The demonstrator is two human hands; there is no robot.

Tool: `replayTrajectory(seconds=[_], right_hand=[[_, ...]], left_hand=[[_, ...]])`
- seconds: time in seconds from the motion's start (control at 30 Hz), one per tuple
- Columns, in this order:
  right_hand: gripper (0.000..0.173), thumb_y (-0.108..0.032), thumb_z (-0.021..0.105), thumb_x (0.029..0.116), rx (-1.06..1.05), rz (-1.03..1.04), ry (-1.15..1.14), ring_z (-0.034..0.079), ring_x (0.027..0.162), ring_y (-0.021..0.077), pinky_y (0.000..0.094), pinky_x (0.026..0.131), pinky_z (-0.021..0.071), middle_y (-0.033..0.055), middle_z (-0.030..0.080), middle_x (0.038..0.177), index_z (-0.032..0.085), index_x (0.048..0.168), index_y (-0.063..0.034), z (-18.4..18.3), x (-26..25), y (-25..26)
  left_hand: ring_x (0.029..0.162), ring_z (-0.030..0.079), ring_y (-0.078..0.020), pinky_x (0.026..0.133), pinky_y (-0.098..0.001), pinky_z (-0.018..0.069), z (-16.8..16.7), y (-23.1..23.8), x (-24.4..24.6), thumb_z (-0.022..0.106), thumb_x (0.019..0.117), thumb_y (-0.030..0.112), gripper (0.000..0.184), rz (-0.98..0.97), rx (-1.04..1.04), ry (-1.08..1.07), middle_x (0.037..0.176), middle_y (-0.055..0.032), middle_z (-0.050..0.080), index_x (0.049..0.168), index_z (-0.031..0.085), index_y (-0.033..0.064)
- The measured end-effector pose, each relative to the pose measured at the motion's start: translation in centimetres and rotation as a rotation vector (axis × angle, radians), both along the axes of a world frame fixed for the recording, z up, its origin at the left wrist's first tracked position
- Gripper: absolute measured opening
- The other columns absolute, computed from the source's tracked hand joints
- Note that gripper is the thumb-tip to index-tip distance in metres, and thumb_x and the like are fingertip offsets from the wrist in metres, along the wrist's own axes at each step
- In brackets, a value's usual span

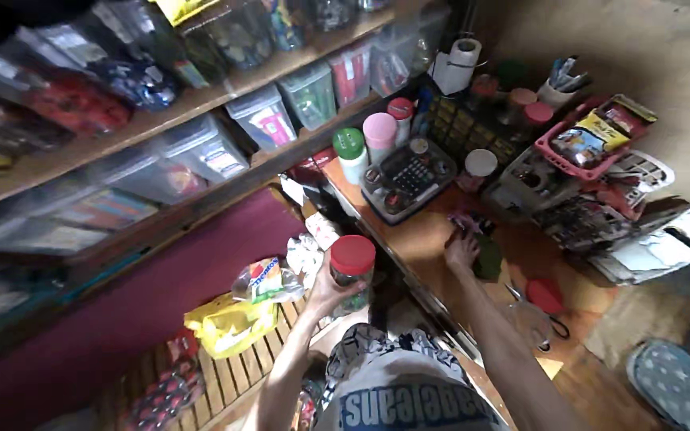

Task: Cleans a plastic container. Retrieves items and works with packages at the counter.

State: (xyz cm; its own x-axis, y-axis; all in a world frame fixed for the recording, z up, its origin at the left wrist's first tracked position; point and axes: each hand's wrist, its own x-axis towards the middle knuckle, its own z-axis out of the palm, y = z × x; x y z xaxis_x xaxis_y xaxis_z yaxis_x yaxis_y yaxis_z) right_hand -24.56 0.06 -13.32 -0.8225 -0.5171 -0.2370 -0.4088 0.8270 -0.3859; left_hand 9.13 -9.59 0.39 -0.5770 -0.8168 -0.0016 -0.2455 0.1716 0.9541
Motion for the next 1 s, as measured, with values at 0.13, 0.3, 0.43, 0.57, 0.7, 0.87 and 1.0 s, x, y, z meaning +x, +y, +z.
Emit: replayTrajectory(seconds=[0.13,0.3,0.43,0.57,0.7,0.87,1.0], right_hand=[[0.066,-0.009,0.063,0.0925,-0.051,-0.235,0.021,0.025,0.148,0.0545,0.0722,0.116,0.0198,0.032,0.029,0.16,0.042,0.155,-0.006,0.2,0.2,2.2],[0.043,-0.011,0.052,0.1034,-0.399,-0.294,-0.152,0.047,0.138,0.0464,0.0567,0.116,0.0349,0.0339,0.05,0.145,0.052,0.143,0.007,4.9,-0.7,4.2],[0.036,-0.005,0.052,0.0979,-0.877,0.072,-0.289,0.065,0.117,0.0243,0.0368,0.102,0.0517,0.0263,0.065,0.127,0.061,0.129,0.0118,13.2,3.7,4.1],[0.049,-0.03,0.043,0.1059,-0.731,0.679,-0.429,0.04,0.148,0.0231,0.0406,0.123,0.0306,0.0132,0.048,0.156,0.056,0.146,-0.0042,16.9,8.9,1.3],[0.039,-0.021,0.053,0.1028,-0.813,0.952,-0.18,0.051,0.14,0.0278,0.0438,0.12,0.0376,0.0124,0.062,0.142,0.067,0.133,-0.0018,17.8,9.4,2.8],[0.048,-0.034,0.049,0.1057,-0.754,1.038,-0.11,0.041,0.147,0.0319,0.0497,0.123,0.0317,0.0138,0.048,0.156,0.056,0.147,-0.0117,17.5,9.9,1.6],[0.065,-0.05,0.045,0.1035,-0.652,0.789,-0.552,0.043,0.146,0.0219,0.0428,0.12,0.0365,0.0142,0.042,0.159,0.048,0.152,-0.0076,18.2,10.2,-2.3]], left_hand=[[0.124,0.06,-0.0094,0.108,-0.0236,0.0481,-0.4,-0.6,-0.9,0.094,0.0657,0.024,0.107,-0.007,-0.028,-0.024,0.135,-0.0176,0.061,0.147,0.034,-0.0118],[0.127,0.06,-0.0128,0.11,-0.0276,0.0473,0.2,-1.0,-2.8,0.095,0.0652,0.028,0.111,-0.09,-0.071,-0.123,0.138,-0.0175,0.06,0.151,0.034,-0.0073],[0.136,0.053,-0.0236,0.116,-0.0394,0.0442,-1.0,-1.0,-5.4,0.094,0.0665,0.044,0.112,-0.218,-0.223,-0.124,0.146,-0.0205,0.054,0.152,0.039,-0.0035],[0.126,0.06,-0.0294,0.108,-0.0467,0.0489,1.5,1.1,-9.0,0.088,0.0654,0.059,0.106,-0.255,-0.221,-0.338,0.136,-0.022,0.06,0.142,0.05,-0.0043],[0.127,0.06,-0.0331,0.109,-0.05,0.0474,1.2,1.3,-8.1,0.09,0.0686,0.035,0.103,-0.15,-0.213,-0.172,0.136,-0.0254,0.06,0.148,0.041,-0.008],[0.133,0.054,-0.0397,0.112,-0.0552,0.0431,1.0,2.0,-7.2,0.092,0.0666,0.036,0.105,-0.083,-0.341,-0.137,0.143,-0.0265,0.056,0.149,0.044,-0.0067],[0.13,0.056,-0.0389,0.108,-0.0585,0.0449,2.7,2.4,-6.9,0.094,0.0602,0.045,0.106,0.038,-0.408,-0.285,0.139,-0.0221,0.06,0.144,0.051,-0.0034]])
